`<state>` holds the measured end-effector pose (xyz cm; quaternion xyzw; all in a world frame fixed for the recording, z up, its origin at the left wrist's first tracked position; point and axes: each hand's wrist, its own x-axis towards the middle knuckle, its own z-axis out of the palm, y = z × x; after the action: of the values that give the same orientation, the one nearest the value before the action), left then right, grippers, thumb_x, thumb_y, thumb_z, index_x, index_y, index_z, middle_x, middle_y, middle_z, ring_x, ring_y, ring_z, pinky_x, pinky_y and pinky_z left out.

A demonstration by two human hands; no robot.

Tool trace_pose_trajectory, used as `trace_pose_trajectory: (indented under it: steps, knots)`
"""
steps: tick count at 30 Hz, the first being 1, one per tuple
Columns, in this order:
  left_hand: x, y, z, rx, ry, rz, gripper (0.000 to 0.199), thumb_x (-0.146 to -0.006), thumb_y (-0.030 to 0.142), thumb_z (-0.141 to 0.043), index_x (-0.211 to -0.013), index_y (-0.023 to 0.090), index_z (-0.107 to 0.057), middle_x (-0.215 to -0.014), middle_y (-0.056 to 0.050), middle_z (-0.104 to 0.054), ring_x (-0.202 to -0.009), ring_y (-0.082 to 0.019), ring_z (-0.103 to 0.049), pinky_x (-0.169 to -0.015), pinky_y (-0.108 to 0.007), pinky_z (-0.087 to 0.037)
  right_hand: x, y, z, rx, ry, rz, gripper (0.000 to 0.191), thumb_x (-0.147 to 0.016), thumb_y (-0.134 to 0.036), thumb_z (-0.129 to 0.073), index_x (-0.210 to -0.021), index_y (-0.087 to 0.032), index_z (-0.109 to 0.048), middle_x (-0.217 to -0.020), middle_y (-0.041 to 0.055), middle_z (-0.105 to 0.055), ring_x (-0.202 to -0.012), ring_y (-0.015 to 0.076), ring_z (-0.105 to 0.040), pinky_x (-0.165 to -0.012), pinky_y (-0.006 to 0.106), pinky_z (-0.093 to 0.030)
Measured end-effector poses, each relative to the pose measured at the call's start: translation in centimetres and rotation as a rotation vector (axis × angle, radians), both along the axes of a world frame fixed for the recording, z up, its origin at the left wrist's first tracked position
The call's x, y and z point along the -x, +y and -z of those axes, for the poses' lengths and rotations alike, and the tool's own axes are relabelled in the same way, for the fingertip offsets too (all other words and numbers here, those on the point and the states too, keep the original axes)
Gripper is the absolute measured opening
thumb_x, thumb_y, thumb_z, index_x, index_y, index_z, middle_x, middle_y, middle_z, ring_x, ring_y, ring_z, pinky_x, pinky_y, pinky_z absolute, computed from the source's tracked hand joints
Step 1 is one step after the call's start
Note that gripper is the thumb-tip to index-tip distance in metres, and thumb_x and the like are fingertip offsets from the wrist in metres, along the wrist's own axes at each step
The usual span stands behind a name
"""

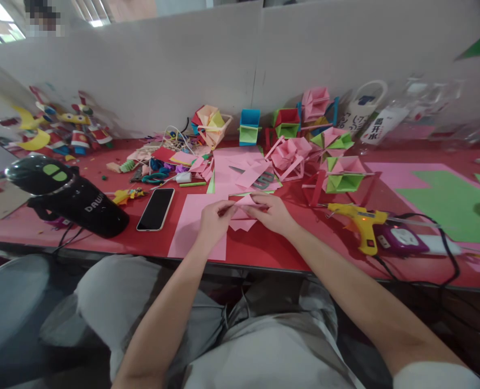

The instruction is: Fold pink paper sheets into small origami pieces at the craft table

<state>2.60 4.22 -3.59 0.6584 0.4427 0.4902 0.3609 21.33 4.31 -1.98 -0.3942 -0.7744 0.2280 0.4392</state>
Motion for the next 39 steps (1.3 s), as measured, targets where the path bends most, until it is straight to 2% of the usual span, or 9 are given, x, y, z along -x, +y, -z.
trace_pose_trajectory:
  steps: [5,9,14,19,22,25,28,34,39]
  knots:
    - [0.1,-0.3,-0.3,-0.036,0.045,-0.01,0.012,-0.085,0.025,-0.063,-0.087,0.019,-0.073,-0.088,-0.005,-0.075,-0.081,-0.019,-0.069,-0.076,-0.03,-0.054,0.0,0.1,0.0,-0.011,0.035,-0.013,0.045,-0.09,-0.05,-0.059,-0.059,-0.02,-0.048,-0.062,-0.0022,-0.039,-0.061,0.0137,-0.041,-0.06,0.028,-0.037]
    - [0.0,-0.3,-0.2,-0.027,0.046,-0.012,0.012,-0.085,0.023,-0.06,-0.086,0.019,-0.071,-0.085,-0.005,-0.074,-0.079,-0.018,-0.068,-0.073,-0.029,-0.053,-0.1,0.2,0.4,-0.057,0.033,-0.012,0.045,-0.09,-0.046,-0.061,-0.057,-0.02,-0.045,-0.064,-0.001,-0.041,-0.062,0.0142,-0.043,-0.06,0.029,-0.038]
    - [-0.2,-0.1,-0.1,0.003,0.031,-0.011,0.01,-0.086,0.02,-0.056,-0.085,0.018,-0.066,-0.081,-0.003,-0.069,-0.074,-0.015,-0.064,-0.07,-0.026,-0.051,-0.1,0.1,0.5,-0.092,0.008,-0.036,0.028,-0.091,-0.037,-0.061,-0.069,-0.019,-0.064,-0.084,0.0062,-0.062,-0.079,0.0189,-0.06,-0.074,0.033,-0.048]
    - [-0.2,0.2,-0.3,0.027,-0.028,-0.071,0.009,-0.087,0.021,-0.054,-0.084,0.017,-0.061,-0.083,-0.003,-0.067,-0.079,-0.014,-0.063,-0.074,-0.026,-0.05,0.0,-0.2,0.3,-0.101,-0.019,-0.037,0.026,-0.092,-0.038,-0.057,-0.079,-0.022,-0.072,-0.098,0.0094,-0.068,-0.095,0.024,-0.064,-0.087,0.04,-0.052]
    - [-0.2,0.1,-0.5,0.117,-0.1,-0.063,0.007,-0.087,0.023,-0.054,-0.084,0.018,-0.059,-0.083,-0.003,-0.066,-0.078,-0.014,-0.063,-0.072,-0.025,-0.05,0.0,-0.1,0.5,-0.128,-0.018,-0.015,0.024,-0.093,-0.038,-0.058,-0.086,-0.022,-0.074,-0.102,0.0098,-0.068,-0.1,0.0244,-0.065,-0.091,0.04,-0.052]
    - [-0.3,-0.3,-0.8,0.309,-0.214,0.009,0.011,-0.088,0.03,-0.056,-0.091,0.019,-0.058,-0.075,-0.002,-0.065,-0.065,-0.014,-0.062,-0.059,-0.024,-0.048,-0.2,0.2,0.9,-0.185,-0.015,0.038,0.021,-0.092,-0.037,-0.06,-0.093,-0.021,-0.074,-0.103,0.0103,-0.07,-0.101,0.0247,-0.066,-0.091,0.04,-0.053]
    - [-0.4,-0.4,-1.0,0.448,-0.324,0.06,0.016,-0.087,0.033,-0.057,-0.094,0.019,-0.059,-0.071,-0.001,-0.063,-0.059,-0.014,-0.061,-0.056,-0.025,-0.048,-0.3,0.4,1.3,-0.231,-0.032,0.075,0.02,-0.092,-0.036,-0.061,-0.099,-0.021,-0.073,-0.104,0.0103,-0.071,-0.101,0.025,-0.067,-0.091,0.04,-0.054]
    - [-0.2,0.0,-0.5,0.269,-0.206,0.037,0.017,-0.08,0.032,-0.062,-0.075,0.016,-0.064,-0.069,0.0,-0.062,-0.065,-0.013,-0.057,-0.06,-0.023,-0.044,-0.2,0.2,1.4,-0.259,-0.036,0.03,0.016,-0.091,-0.032,-0.063,-0.096,-0.02,-0.073,-0.107,0.0097,-0.071,-0.104,0.0237,-0.067,-0.093,0.037,-0.053]
    - [-0.1,0.1,-0.5,0.252,-0.214,0.096,0.015,-0.074,0.03,-0.068,-0.075,0.016,-0.065,-0.068,0.001,-0.062,-0.065,-0.013,-0.057,-0.062,-0.023,-0.042,-0.3,0.2,1.0,-0.116,-0.002,0.049,0.017,-0.088,-0.035,-0.067,-0.093,-0.019,-0.07,-0.091,0.006,-0.072,-0.084,0.0212,-0.068,-0.08,0.034,-0.054]
